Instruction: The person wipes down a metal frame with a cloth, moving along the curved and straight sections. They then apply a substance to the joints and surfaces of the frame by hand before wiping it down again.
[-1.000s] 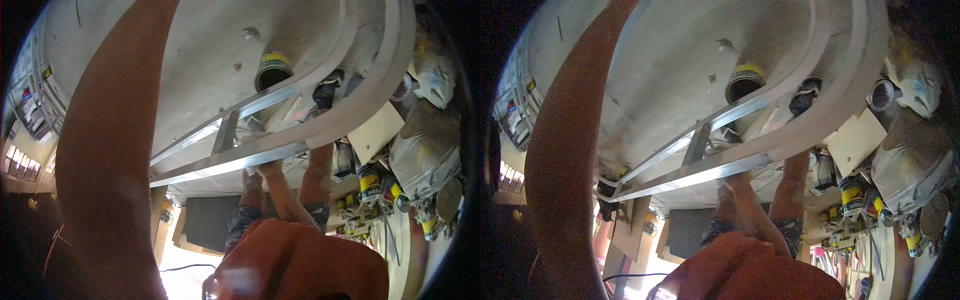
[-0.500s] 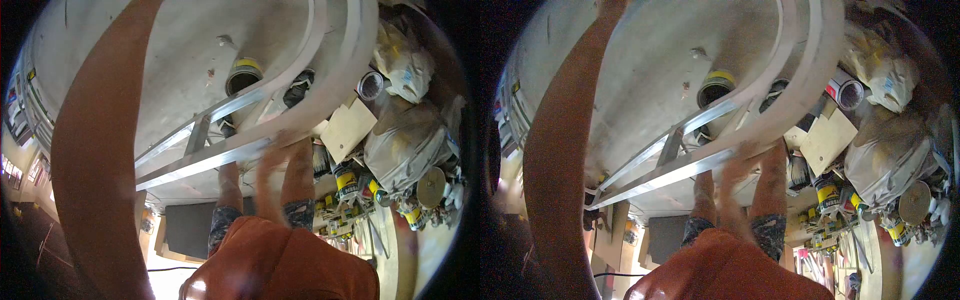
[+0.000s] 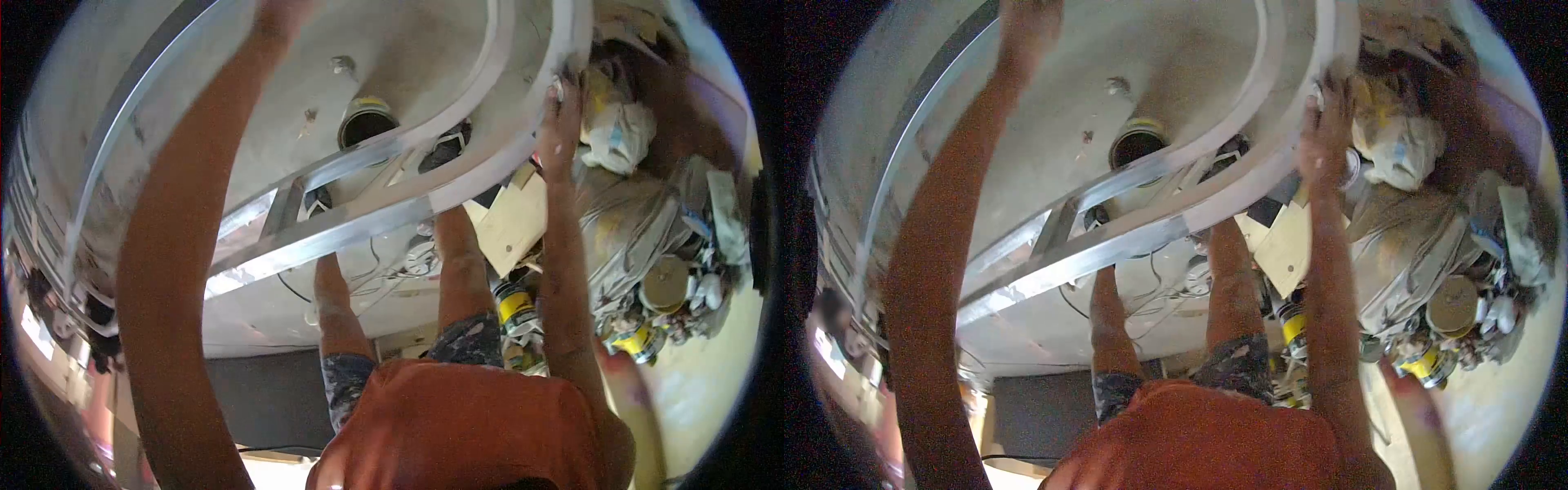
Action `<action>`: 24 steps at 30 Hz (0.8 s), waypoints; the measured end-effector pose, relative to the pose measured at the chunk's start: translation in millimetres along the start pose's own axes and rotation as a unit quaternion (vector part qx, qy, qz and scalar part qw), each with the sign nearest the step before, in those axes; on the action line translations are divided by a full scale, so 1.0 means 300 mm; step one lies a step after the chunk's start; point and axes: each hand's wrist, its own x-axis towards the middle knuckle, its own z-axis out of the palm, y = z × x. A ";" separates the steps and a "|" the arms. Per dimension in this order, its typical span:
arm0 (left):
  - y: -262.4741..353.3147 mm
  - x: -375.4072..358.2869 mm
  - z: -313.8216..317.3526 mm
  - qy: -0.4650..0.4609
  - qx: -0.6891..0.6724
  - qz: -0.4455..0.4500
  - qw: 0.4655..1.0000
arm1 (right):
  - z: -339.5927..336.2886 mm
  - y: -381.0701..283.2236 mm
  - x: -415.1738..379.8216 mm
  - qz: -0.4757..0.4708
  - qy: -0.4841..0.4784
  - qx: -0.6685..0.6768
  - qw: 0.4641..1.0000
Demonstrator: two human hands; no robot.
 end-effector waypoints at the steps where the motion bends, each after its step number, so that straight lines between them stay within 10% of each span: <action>1: 0.056 -0.161 -0.097 -0.075 -0.028 -0.057 0.995 | -0.024 0.026 0.024 -0.069 -0.046 -0.036 0.996; 4: 0.279 -0.605 -0.448 -0.272 -0.027 -0.180 0.945 | -0.001 -0.105 -0.046 -0.125 -0.217 -0.106 0.962; 6: 0.410 -0.828 -0.686 -0.379 -0.096 -0.248 0.886 | 0.045 -0.385 -0.236 -0.208 -0.456 -0.181 0.846; 8: 0.514 -1.100 -0.850 -0.354 -0.114 -0.292 0.881 | 0.199 -0.524 -0.457 -0.278 -0.317 0.019 0.907; 9: 0.591 -1.200 -0.915 -0.313 -0.147 -0.338 0.875 | 0.257 -0.688 -0.493 -0.222 -0.478 -0.093 0.845; 12: 0.773 -1.400 -0.999 -0.189 -0.219 -0.491 0.822 | 0.472 -1.079 -0.717 -0.355 -0.425 -0.008 0.833; 14: 0.850 -1.501 -0.974 -0.159 -0.209 -0.552 0.792 | 0.593 -1.288 -0.858 -0.260 -0.449 -0.026 0.854; 17: 0.904 -1.626 -0.890 -0.111 -0.177 -0.607 0.767 | 0.599 -1.297 -0.928 -0.297 -0.269 0.168 0.901; 18: 0.937 -1.645 -0.873 -0.095 -0.159 -0.608 0.772 | 0.490 -1.323 -0.810 -0.139 -0.495 0.108 0.851; 20: 0.975 -1.634 -0.847 -0.032 -0.209 -0.676 0.706 | 0.415 -1.100 -0.709 -0.463 -0.336 0.155 0.805; 24: 1.042 -1.637 -0.756 -0.023 -0.194 -0.659 0.727 | 0.111 -0.632 -0.406 -0.499 -0.384 -0.064 0.774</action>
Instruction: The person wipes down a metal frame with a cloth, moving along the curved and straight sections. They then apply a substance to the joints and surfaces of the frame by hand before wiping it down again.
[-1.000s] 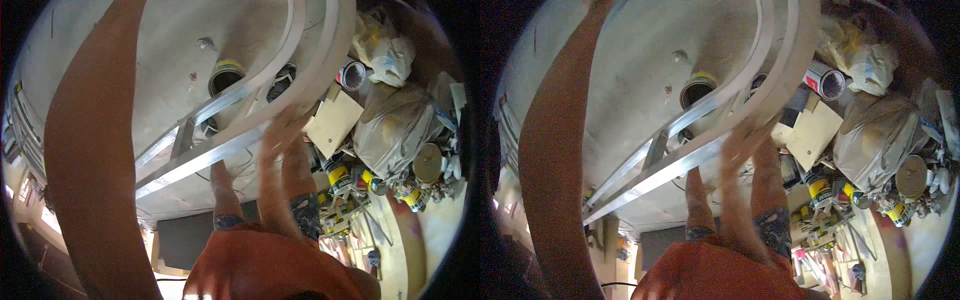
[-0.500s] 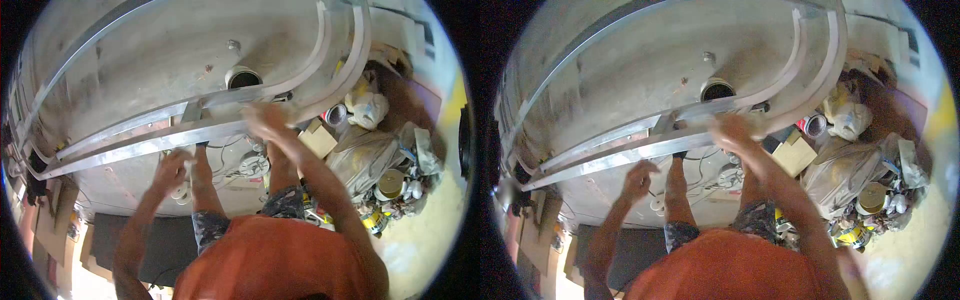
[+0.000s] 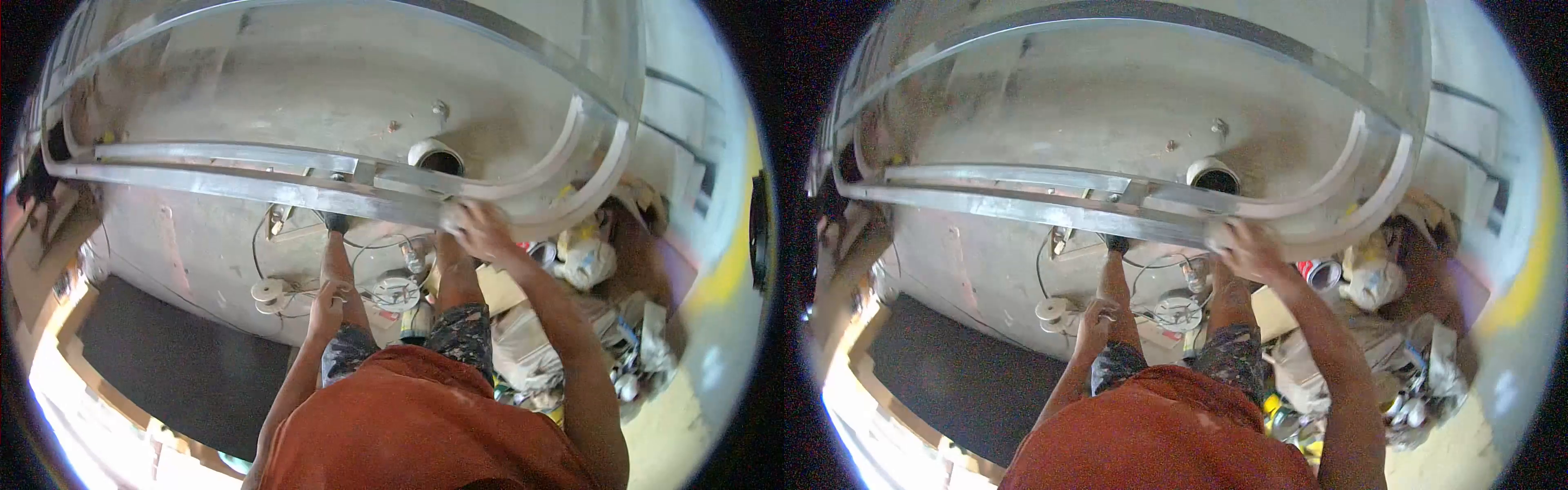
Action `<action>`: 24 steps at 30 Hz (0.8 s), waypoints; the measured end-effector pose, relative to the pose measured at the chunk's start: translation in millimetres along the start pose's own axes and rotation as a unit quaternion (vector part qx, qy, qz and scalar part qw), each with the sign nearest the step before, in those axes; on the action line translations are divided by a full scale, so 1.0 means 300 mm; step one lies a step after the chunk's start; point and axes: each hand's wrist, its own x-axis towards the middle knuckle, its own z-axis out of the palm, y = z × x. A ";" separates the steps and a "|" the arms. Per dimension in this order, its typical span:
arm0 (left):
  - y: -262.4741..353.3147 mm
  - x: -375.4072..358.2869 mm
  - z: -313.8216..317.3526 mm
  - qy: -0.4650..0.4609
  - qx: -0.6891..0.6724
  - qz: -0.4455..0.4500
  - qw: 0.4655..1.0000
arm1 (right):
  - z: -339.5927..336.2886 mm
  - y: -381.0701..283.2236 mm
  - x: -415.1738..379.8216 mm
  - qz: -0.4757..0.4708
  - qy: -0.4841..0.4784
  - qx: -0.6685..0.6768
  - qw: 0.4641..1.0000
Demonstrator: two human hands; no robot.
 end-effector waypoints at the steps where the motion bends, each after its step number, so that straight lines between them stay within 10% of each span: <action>1: 0.009 -0.023 0.037 0.029 -0.025 -0.016 0.999 | -0.112 0.072 -0.059 -0.006 -0.028 -0.024 0.999; 7: 0.103 -0.127 0.293 0.140 -0.129 -0.076 0.979 | -0.009 0.274 -0.248 0.009 -0.074 -0.133 0.988; 17: 0.171 -0.115 0.378 0.183 -0.238 -0.014 0.954 | 0.207 -0.866 0.923 -0.119 0.071 -0.132 0.982; 24: 0.055 0.043 0.222 0.266 -0.233 -0.031 0.935 | 0.249 -0.977 1.063 -0.247 0.129 -0.081 0.957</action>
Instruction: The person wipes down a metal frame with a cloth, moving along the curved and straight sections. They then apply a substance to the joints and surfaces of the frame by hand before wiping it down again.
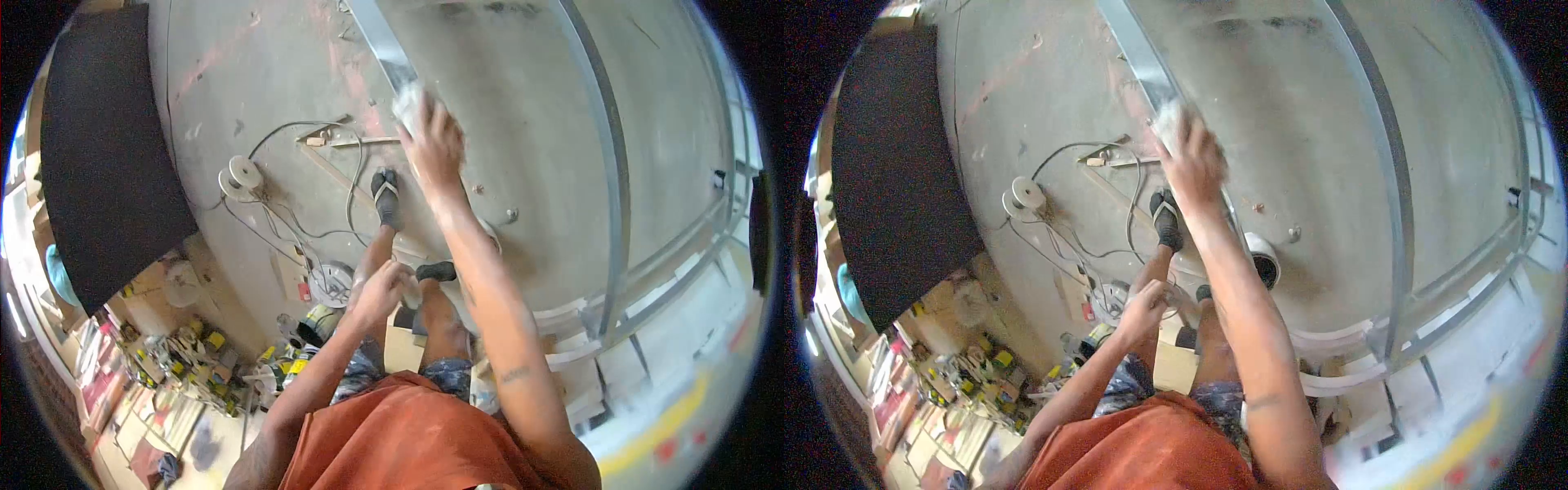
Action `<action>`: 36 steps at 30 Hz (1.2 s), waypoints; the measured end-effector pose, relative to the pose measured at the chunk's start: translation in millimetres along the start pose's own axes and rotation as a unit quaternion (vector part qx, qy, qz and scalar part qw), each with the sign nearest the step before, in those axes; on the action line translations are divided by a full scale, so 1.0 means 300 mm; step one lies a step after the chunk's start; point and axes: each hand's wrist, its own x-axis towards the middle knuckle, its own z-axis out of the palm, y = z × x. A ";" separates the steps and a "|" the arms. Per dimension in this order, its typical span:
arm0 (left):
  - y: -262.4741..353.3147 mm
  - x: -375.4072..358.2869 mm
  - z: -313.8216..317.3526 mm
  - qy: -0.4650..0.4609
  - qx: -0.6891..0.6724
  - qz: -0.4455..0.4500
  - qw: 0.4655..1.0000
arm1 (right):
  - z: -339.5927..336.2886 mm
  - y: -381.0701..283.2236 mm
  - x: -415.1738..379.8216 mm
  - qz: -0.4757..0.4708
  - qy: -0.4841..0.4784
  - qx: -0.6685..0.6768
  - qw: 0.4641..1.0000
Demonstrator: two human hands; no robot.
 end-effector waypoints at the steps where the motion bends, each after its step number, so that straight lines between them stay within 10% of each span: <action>1: -0.020 0.005 -0.024 0.009 -0.053 -0.024 0.998 | -0.027 0.041 -0.091 -0.017 -0.002 0.002 1.000; 8: -0.161 -0.050 -0.195 0.081 -0.083 -0.053 0.992 | -0.233 0.193 -0.723 0.029 -0.167 -0.032 0.985; 18: -0.449 -0.113 -0.370 0.191 -0.303 -0.195 0.913 | 0.236 -0.323 0.848 -0.049 -0.045 -0.108 0.992; 21: -0.445 -0.089 -0.415 0.216 -0.306 -0.224 0.900 | 0.328 -0.315 1.008 -0.083 -0.008 -0.179 0.980; 23: -0.438 -0.085 -0.381 0.227 -0.331 -0.223 0.888 | 0.305 -0.288 1.012 -0.058 0.018 0.016 0.998; 27: -0.439 -0.091 -0.305 0.226 -0.322 -0.230 0.890 | 0.133 -0.198 0.515 -0.051 -0.019 -0.098 0.994; 34: -0.427 -0.069 -0.289 0.255 -0.380 -0.199 0.867 | -0.179 0.156 -0.466 0.379 -0.187 0.136 0.896; 36: -0.471 -0.056 -0.289 0.276 -0.380 -0.176 0.865 | 0.001 0.422 -0.470 0.260 -0.230 0.043 0.937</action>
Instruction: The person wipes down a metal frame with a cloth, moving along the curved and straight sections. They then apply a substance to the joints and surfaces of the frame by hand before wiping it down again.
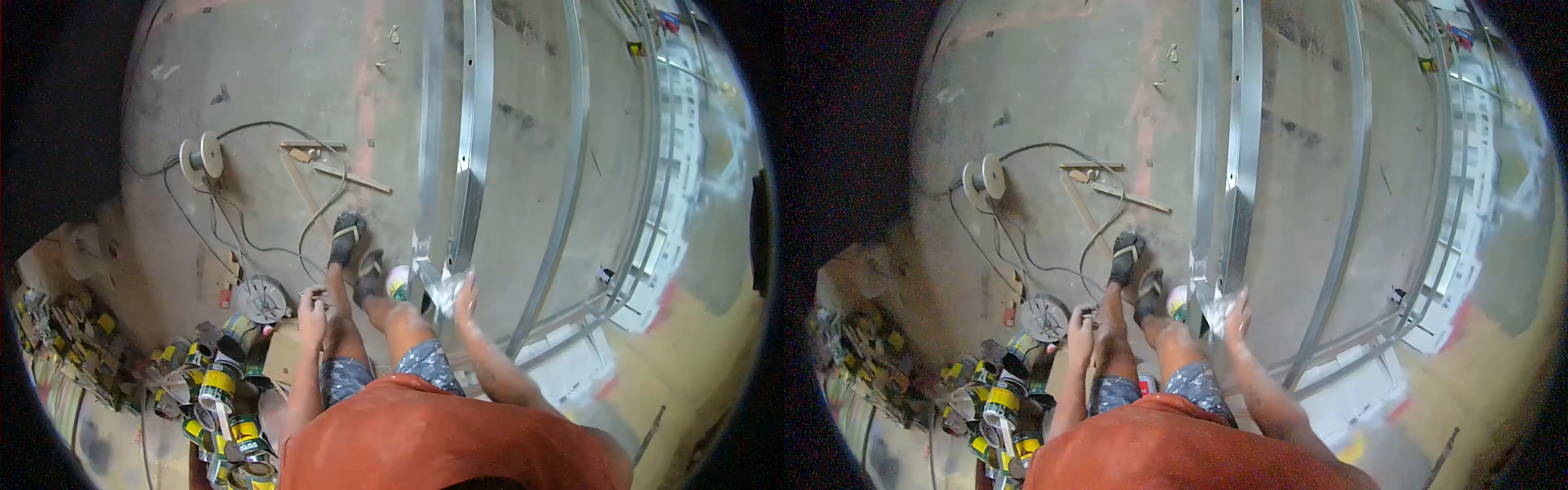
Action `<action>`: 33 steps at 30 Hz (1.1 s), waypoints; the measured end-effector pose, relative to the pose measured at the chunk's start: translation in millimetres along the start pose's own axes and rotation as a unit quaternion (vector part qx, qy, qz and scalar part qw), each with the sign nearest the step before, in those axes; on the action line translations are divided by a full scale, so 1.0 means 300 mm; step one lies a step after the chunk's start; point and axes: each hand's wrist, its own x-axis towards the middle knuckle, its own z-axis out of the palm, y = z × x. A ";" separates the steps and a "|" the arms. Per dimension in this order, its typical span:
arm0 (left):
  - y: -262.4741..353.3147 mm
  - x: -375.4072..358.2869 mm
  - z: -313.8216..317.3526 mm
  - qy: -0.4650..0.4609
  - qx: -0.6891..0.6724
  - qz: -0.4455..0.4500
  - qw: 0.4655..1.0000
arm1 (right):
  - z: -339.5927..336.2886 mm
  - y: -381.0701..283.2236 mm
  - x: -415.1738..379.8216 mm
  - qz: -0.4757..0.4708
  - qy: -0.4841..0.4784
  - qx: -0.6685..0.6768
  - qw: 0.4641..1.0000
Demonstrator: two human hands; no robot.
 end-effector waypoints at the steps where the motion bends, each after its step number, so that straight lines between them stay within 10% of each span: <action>1: 0.028 -0.018 -0.003 0.005 -0.042 -0.015 0.999 | 0.008 0.059 0.086 -0.094 -0.013 -0.123 0.988; 3: -0.002 -0.008 -0.020 0.010 -0.078 -0.038 0.996 | -0.074 -0.368 0.462 -0.310 0.092 -0.042 0.945; 7: -0.127 -0.045 -0.024 0.029 -0.065 -0.078 0.994 | -0.269 -1.300 1.105 -0.136 -0.067 0.106 0.983; 10: -0.145 -0.084 -0.012 0.036 -0.045 -0.086 0.995 | -0.304 -1.559 1.237 -0.168 0.032 -0.059 0.983; 15: -0.028 -0.044 0.124 0.031 -0.046 -0.070 0.996 | -0.165 -1.282 0.756 -0.376 0.285 -0.198 0.859; 22: 0.551 0.093 0.676 -0.187 -0.014 0.245 0.951 | -0.239 -0.705 0.154 -0.304 0.011 -0.185 0.934; 25: 0.539 0.080 0.949 -0.144 0.023 0.221 0.964 | -0.242 -0.623 0.186 -0.134 -0.104 0.262 0.950; 27: 0.507 0.068 1.046 -0.086 0.035 0.234 0.968 | -0.375 -0.705 0.242 -0.026 -0.238 0.622 0.746; 33: 0.646 0.264 1.137 0.074 0.010 0.246 0.966 | -0.506 -0.728 0.472 -0.081 -0.150 0.517 0.839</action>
